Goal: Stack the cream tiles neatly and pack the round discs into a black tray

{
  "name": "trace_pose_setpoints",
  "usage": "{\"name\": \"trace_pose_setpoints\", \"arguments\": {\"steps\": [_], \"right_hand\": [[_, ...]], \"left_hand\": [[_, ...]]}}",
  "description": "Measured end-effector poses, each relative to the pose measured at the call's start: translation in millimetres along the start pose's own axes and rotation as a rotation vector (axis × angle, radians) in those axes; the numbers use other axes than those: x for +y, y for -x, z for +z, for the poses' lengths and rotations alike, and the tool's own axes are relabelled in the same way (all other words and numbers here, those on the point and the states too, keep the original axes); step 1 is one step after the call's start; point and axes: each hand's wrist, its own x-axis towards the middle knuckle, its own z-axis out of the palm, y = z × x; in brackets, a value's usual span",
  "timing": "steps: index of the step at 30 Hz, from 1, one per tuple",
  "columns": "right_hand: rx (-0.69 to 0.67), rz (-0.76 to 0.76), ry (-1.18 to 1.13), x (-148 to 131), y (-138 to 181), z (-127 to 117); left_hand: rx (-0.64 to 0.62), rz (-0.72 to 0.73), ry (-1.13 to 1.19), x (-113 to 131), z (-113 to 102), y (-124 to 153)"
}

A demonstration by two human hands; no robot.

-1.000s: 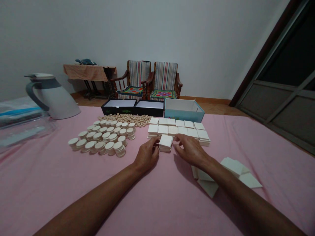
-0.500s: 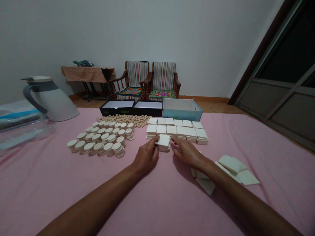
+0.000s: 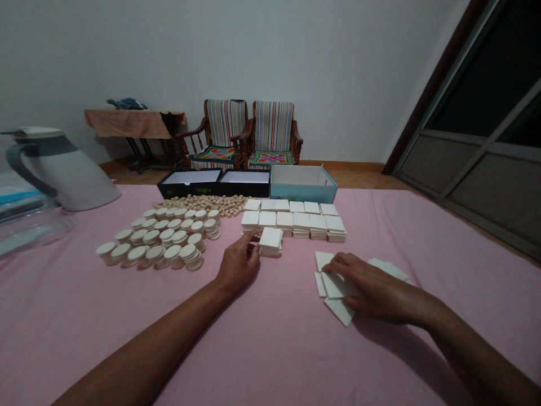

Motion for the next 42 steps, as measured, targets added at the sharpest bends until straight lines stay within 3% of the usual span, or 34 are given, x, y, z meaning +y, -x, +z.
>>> {"name": "trace_pose_setpoints", "arguments": {"steps": [5, 9, 16, 18, 21, 24, 34, 38, 42], "right_hand": [[0.126, 0.039, 0.022, -6, -10, 2], [0.252, 0.048, 0.007, -12, -45, 0], [0.372, 0.355, 0.163, -29, -104, 8], [0.439, 0.313, 0.177, -32, -107, 11], [0.504, 0.128, 0.055, -36, -108, 16], [0.51, 0.01, -0.081, -37, -112, 22], [0.521, -0.058, -0.141, -34, -123, 31], [0.505, -0.009, -0.105, -36, -116, 32], [0.433, 0.102, -0.067, -41, -105, 37]], "left_hand": [[-0.007, 0.014, -0.004, 0, 0, -1], [0.003, 0.059, -0.04, -2, 1, 0], [0.017, 0.153, -0.176, -2, 0, 4], [0.019, 0.156, -0.164, 0, 0, 5], [0.024, 0.137, -0.096, 1, 0, 5], [0.014, 0.125, -0.043, 0, 1, 4], [-0.029, 0.116, 0.02, 3, 2, 4], [-0.023, 0.118, 0.025, 4, 0, 4], [-0.015, 0.059, -0.135, 3, -1, 5]]}}
